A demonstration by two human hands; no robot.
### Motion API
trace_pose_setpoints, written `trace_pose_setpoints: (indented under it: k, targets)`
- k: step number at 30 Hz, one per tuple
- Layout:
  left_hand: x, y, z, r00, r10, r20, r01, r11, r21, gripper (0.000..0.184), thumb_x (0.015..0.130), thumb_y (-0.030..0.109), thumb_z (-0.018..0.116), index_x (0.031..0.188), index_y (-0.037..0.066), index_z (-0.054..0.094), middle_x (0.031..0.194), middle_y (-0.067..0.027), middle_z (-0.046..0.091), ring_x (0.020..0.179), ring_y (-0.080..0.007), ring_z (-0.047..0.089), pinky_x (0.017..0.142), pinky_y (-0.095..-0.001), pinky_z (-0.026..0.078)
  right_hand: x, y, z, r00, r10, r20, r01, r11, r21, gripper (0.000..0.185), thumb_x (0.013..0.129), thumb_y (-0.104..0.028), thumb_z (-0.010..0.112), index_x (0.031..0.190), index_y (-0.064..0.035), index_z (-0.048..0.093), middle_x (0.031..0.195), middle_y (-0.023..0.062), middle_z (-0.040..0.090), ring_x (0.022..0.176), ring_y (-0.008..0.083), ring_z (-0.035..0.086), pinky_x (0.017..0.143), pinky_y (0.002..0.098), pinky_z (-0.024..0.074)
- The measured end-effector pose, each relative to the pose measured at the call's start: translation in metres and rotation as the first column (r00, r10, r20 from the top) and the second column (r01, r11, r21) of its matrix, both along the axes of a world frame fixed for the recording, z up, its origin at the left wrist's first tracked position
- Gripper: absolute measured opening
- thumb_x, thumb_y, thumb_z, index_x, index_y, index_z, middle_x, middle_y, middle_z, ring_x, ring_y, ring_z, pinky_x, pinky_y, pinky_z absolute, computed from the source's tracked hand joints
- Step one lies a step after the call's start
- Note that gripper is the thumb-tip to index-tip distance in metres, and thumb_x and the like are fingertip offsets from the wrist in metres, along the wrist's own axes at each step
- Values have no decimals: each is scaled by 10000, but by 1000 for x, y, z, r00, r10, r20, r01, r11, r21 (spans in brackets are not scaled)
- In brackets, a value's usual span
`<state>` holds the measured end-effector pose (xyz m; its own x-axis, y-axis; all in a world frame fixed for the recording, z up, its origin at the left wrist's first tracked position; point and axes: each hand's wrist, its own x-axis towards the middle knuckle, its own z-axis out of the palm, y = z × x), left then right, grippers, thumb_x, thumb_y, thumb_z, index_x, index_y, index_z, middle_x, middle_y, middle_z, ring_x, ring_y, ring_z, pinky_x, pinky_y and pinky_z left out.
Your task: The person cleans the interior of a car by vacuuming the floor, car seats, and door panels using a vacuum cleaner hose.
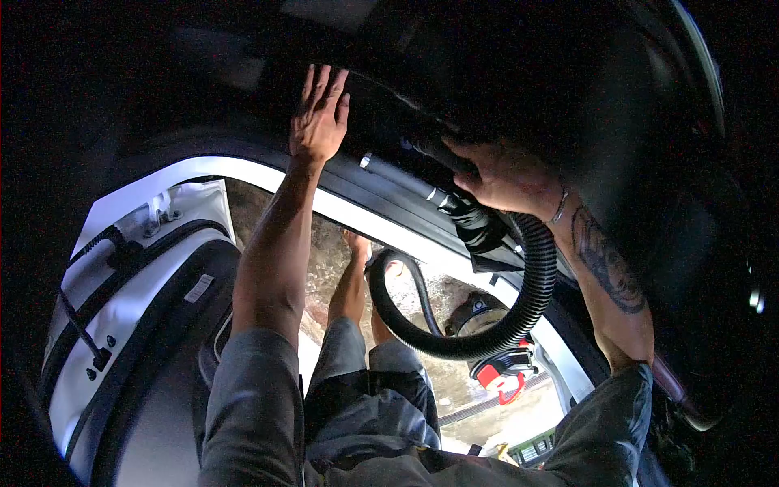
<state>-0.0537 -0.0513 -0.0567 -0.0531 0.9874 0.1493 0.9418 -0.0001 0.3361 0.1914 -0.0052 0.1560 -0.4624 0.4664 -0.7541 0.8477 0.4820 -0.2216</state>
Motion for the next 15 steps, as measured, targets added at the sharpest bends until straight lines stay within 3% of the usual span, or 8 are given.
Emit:
trace_pose_setpoints:
  k: [2,6,9,11,12,14,15]
  targets:
    - [-3,1,-1,1000,-17,14,16,999,46,464,949,297,488,1400,236,392,1482,-66,319,1392,-294,244,1020,-445,441,11,-5,-16,994,112,-4,-111,988,103,509,927,-280,549,1394,-132,410,1025,152,656,842,251,656,849,406,508]
    - [-1,0,0,999,-31,18,30,998,63,466,947,295,495,1398,237,394,1483,-73,315,1390,-299,246,1016,-440,447,-5,0,-6,996,90,6,-90,995,42,507,927,-281,544,1393,-133,409,1012,147,662,855,252,658,849,396,516]
    - [0,0,0,1000,-12,-23,13,999,37,460,948,299,495,1394,237,402,1479,-75,324,1390,-298,247,1011,-433,452,-6,-2,-7,983,170,62,-174,983,53,518,921,-274,552,1394,-126,404,967,150,667,847,240,660,821,380,530]
    - [0,0,-1,1000,-16,6,16,999,40,460,950,301,491,1397,240,397,1480,-74,323,1393,-299,240,1019,-434,444,-5,0,-12,938,327,114,-340,932,125,523,915,-270,558,1395,-130,402,858,131,674,758,230,662,757,370,548]
    - [0,1,-2,999,-16,33,15,999,44,461,952,303,486,1399,243,392,1480,-74,322,1395,-299,233,1026,-434,436,-1,1,-11,938,326,117,-339,932,127,523,915,-270,558,1395,-130,402,858,131,674,758,230,662,757,370,548]
    - [2,0,-1,1000,-14,25,13,999,41,460,954,303,483,1401,248,389,1480,-75,322,1394,-301,236,1028,-438,434,3,-4,-7,990,117,-77,-103,982,159,527,916,-279,549,1385,-86,406,771,152,662,684,221,659,698,370,559]
    - [1,0,1,1000,-11,13,10,999,40,460,955,304,479,1402,252,386,1480,-76,322,1393,-303,239,1029,-442,432,3,-12,-4,990,120,-78,-107,981,159,527,916,-279,549,1385,-86,406,771,152,662,684,221,659,698,370,559]
